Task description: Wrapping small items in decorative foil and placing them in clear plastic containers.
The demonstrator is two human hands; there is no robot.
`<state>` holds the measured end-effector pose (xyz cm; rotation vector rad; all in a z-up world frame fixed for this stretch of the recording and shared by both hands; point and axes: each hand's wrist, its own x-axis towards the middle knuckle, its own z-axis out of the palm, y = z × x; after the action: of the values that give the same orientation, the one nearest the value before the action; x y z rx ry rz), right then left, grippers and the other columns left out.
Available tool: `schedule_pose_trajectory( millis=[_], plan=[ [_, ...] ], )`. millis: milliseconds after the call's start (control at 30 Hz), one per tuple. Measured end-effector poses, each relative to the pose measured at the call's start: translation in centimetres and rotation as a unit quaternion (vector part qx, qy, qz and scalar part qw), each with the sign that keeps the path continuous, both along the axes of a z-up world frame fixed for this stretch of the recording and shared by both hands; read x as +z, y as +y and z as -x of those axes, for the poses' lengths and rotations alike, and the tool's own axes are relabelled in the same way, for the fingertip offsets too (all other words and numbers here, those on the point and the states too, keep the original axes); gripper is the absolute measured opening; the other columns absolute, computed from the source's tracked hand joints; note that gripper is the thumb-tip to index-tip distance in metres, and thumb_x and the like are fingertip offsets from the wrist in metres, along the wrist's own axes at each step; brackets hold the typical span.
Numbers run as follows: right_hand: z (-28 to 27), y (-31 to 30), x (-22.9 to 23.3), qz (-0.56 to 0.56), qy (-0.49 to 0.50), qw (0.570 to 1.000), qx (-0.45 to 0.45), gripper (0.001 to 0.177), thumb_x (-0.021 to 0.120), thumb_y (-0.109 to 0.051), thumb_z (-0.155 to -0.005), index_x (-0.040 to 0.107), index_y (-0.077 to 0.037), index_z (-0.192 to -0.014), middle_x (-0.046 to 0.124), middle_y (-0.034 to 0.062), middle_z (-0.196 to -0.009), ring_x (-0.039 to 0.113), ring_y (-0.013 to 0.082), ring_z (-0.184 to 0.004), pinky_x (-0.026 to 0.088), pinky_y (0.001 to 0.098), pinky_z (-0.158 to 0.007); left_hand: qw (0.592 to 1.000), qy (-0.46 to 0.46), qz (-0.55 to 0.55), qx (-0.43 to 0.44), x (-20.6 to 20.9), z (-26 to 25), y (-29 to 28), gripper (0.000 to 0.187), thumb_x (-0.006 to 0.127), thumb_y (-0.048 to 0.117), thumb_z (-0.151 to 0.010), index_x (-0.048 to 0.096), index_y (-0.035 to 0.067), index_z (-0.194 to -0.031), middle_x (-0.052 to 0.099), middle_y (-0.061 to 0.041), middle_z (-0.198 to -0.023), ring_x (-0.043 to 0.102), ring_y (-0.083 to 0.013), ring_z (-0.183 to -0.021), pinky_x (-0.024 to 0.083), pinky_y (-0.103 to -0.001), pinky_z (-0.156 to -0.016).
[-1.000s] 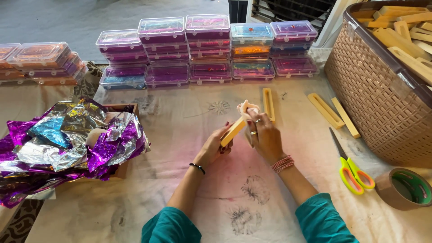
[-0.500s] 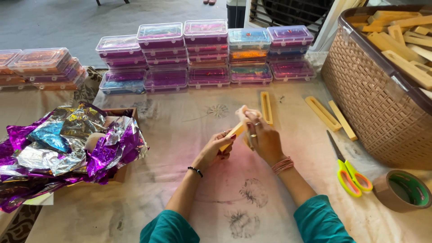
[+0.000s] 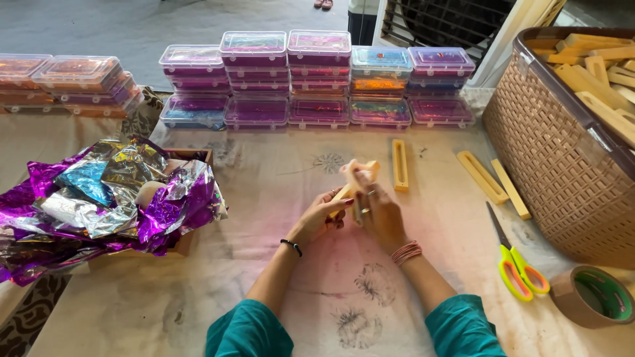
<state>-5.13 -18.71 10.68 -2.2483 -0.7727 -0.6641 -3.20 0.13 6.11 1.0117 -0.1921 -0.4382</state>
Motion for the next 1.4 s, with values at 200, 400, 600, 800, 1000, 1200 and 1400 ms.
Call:
schedule_pose_trajectory(
  millis=[200, 400, 600, 800, 1000, 1200, 1400],
  plan=[
    [-0.1, -1.7, 1.2, -0.030, 0.053, 0.990, -0.130, 0.050, 0.054, -0.019, -0.106, 0.047, -0.019, -0.155, 0.059, 0.0210, -0.123, 0.067, 0.0379, -0.094, 0.057, 0.0468, -0.079, 0.999, -0.002, 0.015, -0.034, -1.9, -1.1, -0.2, 0.041, 0.068, 0.016, -0.097, 0.058, 0.000, -0.134, 0.063, -0.002, -0.094, 0.058, -0.0093, -0.076, 0.051, -0.028, -0.070],
    [0.5, -0.8, 1.6, 0.052, -0.196, 0.977, -0.059, 0.062, 0.057, -0.019, -0.099, 0.038, -0.006, -0.156, 0.040, 0.0271, -0.154, 0.059, 0.0488, -0.123, 0.054, 0.0476, -0.096, 0.998, 0.021, 0.054, -0.012, -1.3, -1.1, 0.0, 0.039, 0.064, 0.016, -0.095, 0.061, 0.004, -0.132, 0.065, -0.002, -0.099, 0.061, -0.0118, -0.080, 0.054, -0.030, -0.076],
    [-1.7, -1.7, -2.6, -0.021, -0.021, 0.999, -0.044, 0.060, 0.057, -0.016, -0.102, 0.035, -0.005, -0.157, 0.050, 0.0222, -0.150, 0.059, 0.0416, -0.123, 0.051, 0.0465, -0.097, 0.998, -0.007, 0.057, -0.018, -0.8, -0.6, -0.1, 0.035, 0.059, 0.022, -0.100, 0.060, 0.003, -0.129, 0.064, -0.006, -0.096, 0.063, -0.0134, -0.084, 0.054, -0.031, -0.076],
    [-1.5, -2.0, -2.8, 0.071, -0.085, 0.993, -0.032, 0.055, 0.059, -0.009, -0.099, 0.044, -0.004, -0.152, 0.055, 0.0182, -0.144, 0.061, 0.0381, -0.122, 0.052, 0.0441, -0.099, 0.998, -0.037, 0.059, -0.009, -3.5, -1.8, -0.3, 0.034, 0.049, 0.031, -0.106, 0.060, 0.000, -0.118, 0.069, -0.011, -0.095, 0.067, -0.0194, -0.083, 0.055, -0.034, -0.077],
    [2.0, 1.0, 0.4, 0.123, -0.132, 0.982, 0.057, 0.065, 0.065, -0.009, -0.080, 0.051, 0.000, -0.143, 0.056, 0.0218, -0.139, 0.060, 0.0399, -0.116, 0.053, 0.0468, -0.096, 0.988, 0.022, 0.147, 0.043, -6.3, -4.0, -0.4, 0.044, 0.039, 0.046, -0.105, 0.060, 0.008, -0.111, 0.067, -0.008, -0.085, 0.065, -0.0203, -0.069, 0.054, -0.035, -0.063],
    [0.2, -0.6, -0.2, 0.058, -0.175, 0.982, -0.036, 0.042, 0.066, -0.005, -0.094, 0.056, -0.008, -0.135, 0.059, 0.0147, -0.137, 0.061, 0.0383, -0.123, 0.054, 0.0444, -0.098, 0.998, 0.031, 0.037, 0.037, -5.2, -3.2, -0.2, 0.041, 0.043, 0.042, -0.110, 0.058, 0.004, -0.106, 0.061, -0.010, -0.074, 0.061, -0.0200, -0.062, 0.057, -0.038, -0.065],
    [1.6, 0.2, 0.6, 0.128, -0.192, 0.973, 0.003, 0.041, 0.064, 0.000, -0.082, 0.065, -0.008, -0.121, 0.061, 0.0129, -0.128, 0.060, 0.0322, -0.119, 0.054, 0.0444, -0.099, 0.996, 0.040, 0.044, 0.067, -1.9, -1.1, -0.4, 0.036, 0.042, 0.036, -0.107, 0.060, 0.005, -0.111, 0.066, -0.007, -0.081, 0.064, -0.0185, -0.067, 0.056, -0.037, -0.064]
  ],
)
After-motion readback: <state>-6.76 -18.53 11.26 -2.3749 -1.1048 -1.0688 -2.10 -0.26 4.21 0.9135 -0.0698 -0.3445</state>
